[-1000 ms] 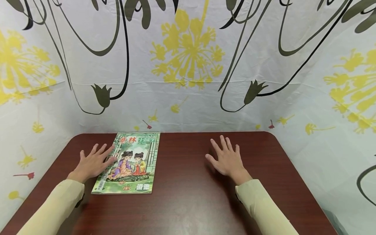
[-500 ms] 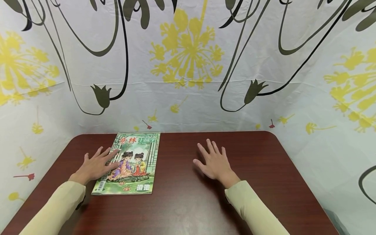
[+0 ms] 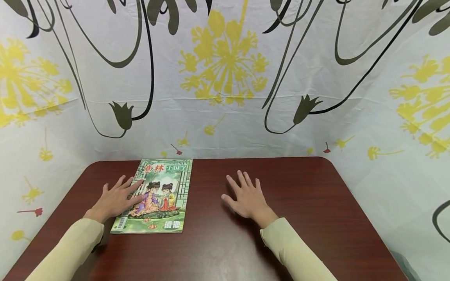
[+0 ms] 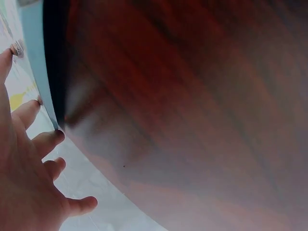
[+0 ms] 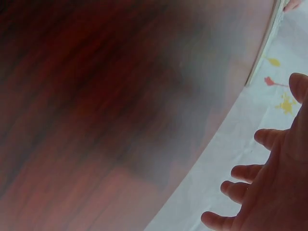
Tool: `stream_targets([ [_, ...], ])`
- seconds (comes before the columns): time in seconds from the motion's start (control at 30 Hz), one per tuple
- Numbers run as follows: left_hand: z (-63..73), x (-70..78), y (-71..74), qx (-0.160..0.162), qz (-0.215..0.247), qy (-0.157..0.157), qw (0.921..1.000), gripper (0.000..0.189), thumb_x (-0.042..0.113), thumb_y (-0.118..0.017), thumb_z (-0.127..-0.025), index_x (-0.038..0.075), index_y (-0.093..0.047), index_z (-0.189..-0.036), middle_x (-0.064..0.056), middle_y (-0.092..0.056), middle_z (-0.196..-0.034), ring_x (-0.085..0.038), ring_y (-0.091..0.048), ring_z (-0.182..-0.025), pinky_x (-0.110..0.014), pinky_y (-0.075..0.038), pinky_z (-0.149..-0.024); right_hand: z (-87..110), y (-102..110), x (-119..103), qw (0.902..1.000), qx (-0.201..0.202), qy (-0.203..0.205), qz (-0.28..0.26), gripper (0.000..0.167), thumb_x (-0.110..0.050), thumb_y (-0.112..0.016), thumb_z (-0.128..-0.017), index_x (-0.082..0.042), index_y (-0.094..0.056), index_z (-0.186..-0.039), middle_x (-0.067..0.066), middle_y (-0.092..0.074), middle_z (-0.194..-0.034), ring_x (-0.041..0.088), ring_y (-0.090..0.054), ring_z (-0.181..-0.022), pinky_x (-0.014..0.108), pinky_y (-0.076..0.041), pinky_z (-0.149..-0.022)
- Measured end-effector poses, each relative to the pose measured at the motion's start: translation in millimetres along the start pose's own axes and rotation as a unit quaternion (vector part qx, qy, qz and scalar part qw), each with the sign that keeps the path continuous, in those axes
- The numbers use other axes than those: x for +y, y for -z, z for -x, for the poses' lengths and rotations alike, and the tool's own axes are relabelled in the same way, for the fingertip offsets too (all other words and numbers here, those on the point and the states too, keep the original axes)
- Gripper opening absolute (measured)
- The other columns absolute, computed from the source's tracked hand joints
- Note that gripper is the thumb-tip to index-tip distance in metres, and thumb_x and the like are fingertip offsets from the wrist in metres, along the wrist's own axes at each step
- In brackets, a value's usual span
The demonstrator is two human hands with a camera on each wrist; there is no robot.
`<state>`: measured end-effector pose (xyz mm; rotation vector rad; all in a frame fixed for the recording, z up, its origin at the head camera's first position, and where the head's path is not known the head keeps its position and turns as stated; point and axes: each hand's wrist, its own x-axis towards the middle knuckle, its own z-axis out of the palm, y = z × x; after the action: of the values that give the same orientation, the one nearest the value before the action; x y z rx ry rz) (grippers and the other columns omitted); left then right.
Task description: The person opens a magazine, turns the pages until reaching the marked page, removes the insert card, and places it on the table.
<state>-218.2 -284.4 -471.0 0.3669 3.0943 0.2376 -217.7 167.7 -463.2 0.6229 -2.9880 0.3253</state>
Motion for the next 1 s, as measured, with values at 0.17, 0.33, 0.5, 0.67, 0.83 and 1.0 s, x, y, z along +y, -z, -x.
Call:
stream_targets([
  [0.17,-0.8,-1.1,-2.9,0.004,-0.005,-0.001,1.0000,0.077,0.065,-0.048,-0.094,0.014,-0.042,-0.152,-0.027,-0.034,-0.154,-0.049,-0.019,-0.145,-0.082,-0.011,-0.100,-2.4,-3.0,-7.1,0.9999,-0.006,0.005,-0.006,0.072,-0.063,-0.044,-0.097,-0.023,-0.035,-0.156,0.020,-0.026,-0.161,0.039,-0.021,-0.149,0.070,-0.018,-0.110],
  [0.33,-1.2,-0.4,-3.6,0.009,-0.007,-0.004,0.9999,0.076,0.064,-0.047,-0.095,0.014,-0.043,-0.152,-0.027,-0.035,-0.154,-0.049,-0.019,-0.145,-0.082,-0.012,-0.100,-4.5,-5.5,-11.3,0.9999,-0.006,0.010,-0.001,0.071,-0.063,-0.043,-0.097,-0.022,-0.037,-0.155,0.020,-0.028,-0.160,0.038,-0.022,-0.148,0.070,-0.019,-0.109],
  [0.5,-1.9,3.2,-3.1,0.010,-0.004,-0.009,0.9999,0.075,0.064,-0.047,-0.095,0.015,-0.043,-0.152,-0.027,-0.034,-0.155,-0.048,-0.020,-0.145,-0.082,-0.013,-0.099,-5.1,-7.2,-14.9,0.9998,-0.013,0.012,-0.005,0.071,-0.063,-0.043,-0.097,-0.023,-0.037,-0.155,0.020,-0.027,-0.160,0.038,-0.020,-0.149,0.070,-0.018,-0.110],
  [0.67,-4.1,6.2,-4.5,0.009,-0.016,-0.012,0.9998,0.074,0.064,-0.045,-0.096,0.016,-0.042,-0.152,-0.026,-0.034,-0.155,-0.047,-0.019,-0.146,-0.082,-0.014,-0.100,-5.4,-9.3,-18.0,0.9997,-0.018,0.014,-0.007,0.071,-0.064,-0.042,-0.097,-0.023,-0.036,-0.156,0.020,-0.026,-0.161,0.036,-0.018,-0.150,0.070,-0.017,-0.110],
  [0.83,-6.6,8.4,-7.2,0.012,-0.031,-0.013,0.9994,0.074,0.065,-0.044,-0.096,0.016,-0.042,-0.152,-0.026,-0.035,-0.154,-0.046,-0.021,-0.146,-0.081,-0.014,-0.101,-6.4,-11.6,-21.8,0.9996,-0.026,0.014,0.000,0.072,-0.064,-0.041,-0.097,-0.024,-0.035,-0.156,0.018,-0.025,-0.162,0.036,-0.017,-0.150,0.069,-0.016,-0.111],
  [1.0,-6.4,14.7,-7.3,0.013,-0.037,-0.019,0.9991,0.073,0.063,-0.045,-0.097,0.016,-0.042,-0.153,-0.026,-0.036,-0.154,-0.045,-0.021,-0.146,-0.080,-0.015,-0.102,-7.5,-14.0,-29.3,0.9991,-0.039,0.017,0.000,0.072,-0.064,-0.042,-0.097,-0.024,-0.033,-0.157,0.016,-0.024,-0.162,0.035,-0.015,-0.151,0.069,-0.014,-0.112],
])
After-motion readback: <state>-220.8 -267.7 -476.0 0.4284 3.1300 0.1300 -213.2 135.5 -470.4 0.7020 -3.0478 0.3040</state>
